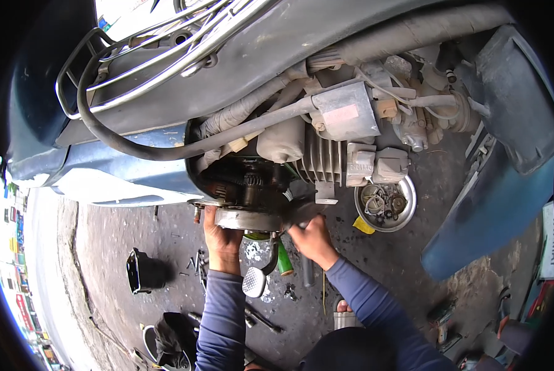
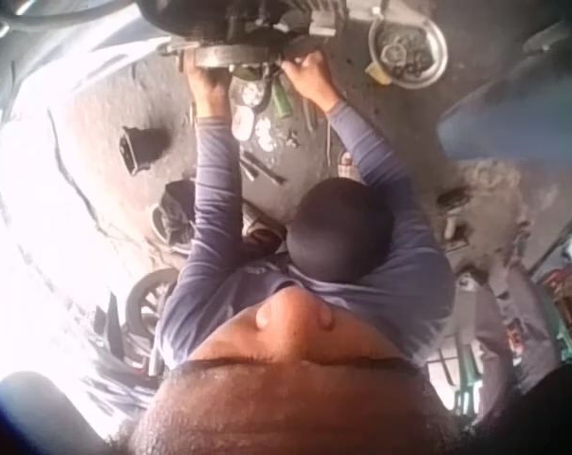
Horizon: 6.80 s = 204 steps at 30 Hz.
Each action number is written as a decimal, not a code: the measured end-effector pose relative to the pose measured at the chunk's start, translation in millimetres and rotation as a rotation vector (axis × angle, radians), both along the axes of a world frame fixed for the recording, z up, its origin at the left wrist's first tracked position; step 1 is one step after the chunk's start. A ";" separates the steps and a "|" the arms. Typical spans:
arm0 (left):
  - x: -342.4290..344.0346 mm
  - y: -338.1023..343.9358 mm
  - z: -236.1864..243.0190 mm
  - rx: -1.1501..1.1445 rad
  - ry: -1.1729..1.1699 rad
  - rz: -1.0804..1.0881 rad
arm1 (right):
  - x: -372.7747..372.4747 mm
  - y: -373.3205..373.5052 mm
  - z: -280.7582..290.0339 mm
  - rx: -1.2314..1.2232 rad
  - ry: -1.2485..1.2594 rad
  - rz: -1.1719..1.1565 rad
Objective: Replacing or repairing the clutch assembly on a motorcycle engine.
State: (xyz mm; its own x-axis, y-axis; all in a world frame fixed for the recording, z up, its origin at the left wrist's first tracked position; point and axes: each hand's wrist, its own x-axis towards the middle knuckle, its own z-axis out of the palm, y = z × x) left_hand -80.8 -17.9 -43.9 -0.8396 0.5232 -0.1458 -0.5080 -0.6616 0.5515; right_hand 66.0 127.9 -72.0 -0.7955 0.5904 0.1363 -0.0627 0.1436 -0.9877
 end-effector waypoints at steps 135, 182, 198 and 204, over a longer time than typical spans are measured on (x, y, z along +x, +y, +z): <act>6.3 7.9 3.3 0.013 0.076 0.151 | 36.1 -48.3 147.2 0.943 0.137 0.299; -2.3 9.6 0.9 -0.029 0.117 0.040 | 235.5 3.9 -97.8 0.454 -1.137 -0.059; -5.1 0.5 -4.0 -0.055 0.101 0.033 | 12.9 24.9 40.7 -0.968 -0.300 0.045; -2.7 3.3 7.3 -0.077 0.117 0.041 | -2.6 13.6 3.9 0.349 -0.055 -0.162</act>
State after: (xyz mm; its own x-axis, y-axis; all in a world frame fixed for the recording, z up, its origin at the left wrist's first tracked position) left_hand -83.4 -14.6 -36.6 -0.8737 0.4791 -0.0839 -0.4105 -0.6340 0.6554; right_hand 63.4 141.4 -68.1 -0.7078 0.6344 0.3108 0.0402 0.4754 -0.8788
